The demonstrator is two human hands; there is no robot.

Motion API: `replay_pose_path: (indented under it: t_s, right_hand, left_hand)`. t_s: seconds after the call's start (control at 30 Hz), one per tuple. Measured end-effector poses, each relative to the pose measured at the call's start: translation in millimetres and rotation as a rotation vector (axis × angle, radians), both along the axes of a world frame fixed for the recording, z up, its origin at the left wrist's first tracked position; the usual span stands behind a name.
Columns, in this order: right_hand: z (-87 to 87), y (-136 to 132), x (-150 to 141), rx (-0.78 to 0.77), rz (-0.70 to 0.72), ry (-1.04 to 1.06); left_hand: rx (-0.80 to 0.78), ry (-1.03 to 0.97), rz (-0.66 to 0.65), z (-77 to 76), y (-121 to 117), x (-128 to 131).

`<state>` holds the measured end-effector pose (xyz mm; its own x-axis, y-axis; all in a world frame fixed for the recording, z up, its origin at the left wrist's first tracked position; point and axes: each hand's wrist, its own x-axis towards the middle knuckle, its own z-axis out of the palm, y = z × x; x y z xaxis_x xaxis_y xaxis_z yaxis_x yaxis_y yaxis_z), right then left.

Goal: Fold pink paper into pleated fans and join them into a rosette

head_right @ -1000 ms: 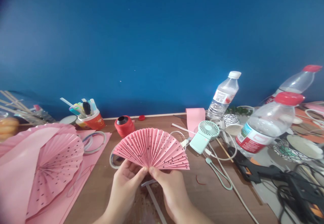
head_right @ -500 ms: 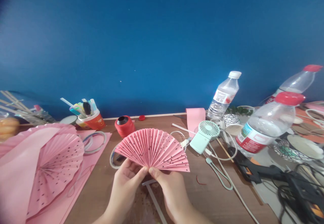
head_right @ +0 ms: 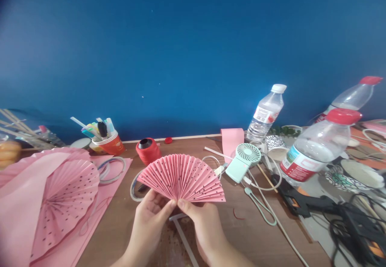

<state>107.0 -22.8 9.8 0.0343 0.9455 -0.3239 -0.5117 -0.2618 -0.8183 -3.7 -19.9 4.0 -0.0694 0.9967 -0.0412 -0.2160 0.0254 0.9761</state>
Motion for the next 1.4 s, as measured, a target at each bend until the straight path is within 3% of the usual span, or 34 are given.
replay_pose_path:
  t_s: [1.03, 1.23, 1.4]
  right_hand:
    - [-7.0, 0.6, 0.4, 0.007, 0.013, -0.015]
    - [-8.6, -0.6, 2.7, -0.027, -0.008, -0.17]
    - [-8.2, 0.7, 6.5, 0.081, 0.061, -0.191]
  left_hand:
    - [-0.007, 0.013, -0.04, -2.9, 1.2, -3.6]
    - [-0.013, 0.042, -0.052, -1.9, 2.1, -5.1]
    - [-0.03, 0.065, -0.059, -1.9, 2.7, -5.7]
